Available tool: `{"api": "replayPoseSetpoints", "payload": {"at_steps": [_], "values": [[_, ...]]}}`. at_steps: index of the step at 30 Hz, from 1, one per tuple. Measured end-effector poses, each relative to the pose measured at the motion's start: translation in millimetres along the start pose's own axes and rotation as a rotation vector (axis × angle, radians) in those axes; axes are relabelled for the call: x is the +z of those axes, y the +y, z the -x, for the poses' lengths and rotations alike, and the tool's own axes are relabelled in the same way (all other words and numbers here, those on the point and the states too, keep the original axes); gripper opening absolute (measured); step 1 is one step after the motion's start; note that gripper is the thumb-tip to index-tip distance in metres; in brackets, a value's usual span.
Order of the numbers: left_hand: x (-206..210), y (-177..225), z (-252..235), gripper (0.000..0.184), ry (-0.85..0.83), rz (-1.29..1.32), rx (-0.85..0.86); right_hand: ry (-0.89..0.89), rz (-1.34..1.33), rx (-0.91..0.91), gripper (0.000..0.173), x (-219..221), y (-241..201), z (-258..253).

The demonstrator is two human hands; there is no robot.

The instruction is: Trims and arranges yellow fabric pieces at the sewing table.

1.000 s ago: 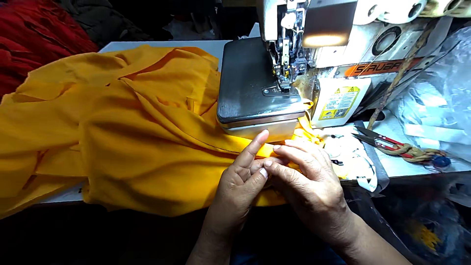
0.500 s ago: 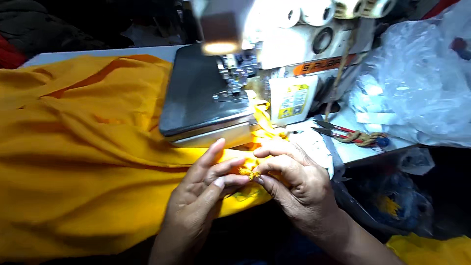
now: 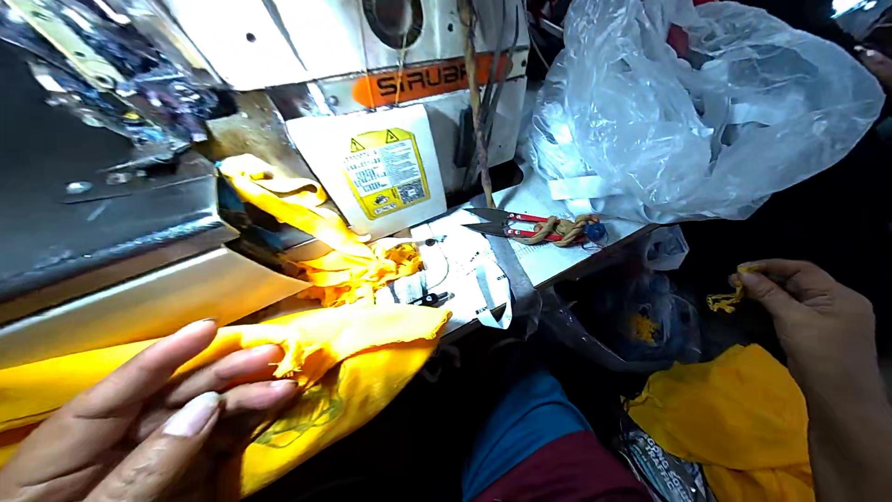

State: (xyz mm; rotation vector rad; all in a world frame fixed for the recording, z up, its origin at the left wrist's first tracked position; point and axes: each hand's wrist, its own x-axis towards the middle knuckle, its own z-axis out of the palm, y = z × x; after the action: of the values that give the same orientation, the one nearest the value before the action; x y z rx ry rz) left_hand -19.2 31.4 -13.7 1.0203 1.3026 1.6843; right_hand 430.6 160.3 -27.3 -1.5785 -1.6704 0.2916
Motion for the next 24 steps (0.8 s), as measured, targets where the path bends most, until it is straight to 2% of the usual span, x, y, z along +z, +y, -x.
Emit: {"api": "replayPoseSetpoints", "payload": {"at_steps": [5,10,13,15,20,24], "values": [[8,6,-1,0.031,0.056,-0.078,-0.019,-0.013,0.198,0.297,0.019,10,64,10],[14,9,-3,0.029,0.098,-0.066,-0.042,-0.085,0.257,0.456,0.021,33,97,10],[17,10,-3,0.029,0.12,-0.077,-0.046,-0.211,0.296,0.531,0.025,42,116,5],[18,10,-3,0.029,0.122,-0.092,-0.051,-0.287,0.296,0.561,0.029,45,126,4],[23,14,-2,0.028,0.144,-0.135,-0.061,-0.181,0.295,0.542,0.024,42,117,8],[23,13,-1,0.029,0.137,-0.135,-0.043,-0.195,0.327,0.526,0.022,36,108,10]]}}
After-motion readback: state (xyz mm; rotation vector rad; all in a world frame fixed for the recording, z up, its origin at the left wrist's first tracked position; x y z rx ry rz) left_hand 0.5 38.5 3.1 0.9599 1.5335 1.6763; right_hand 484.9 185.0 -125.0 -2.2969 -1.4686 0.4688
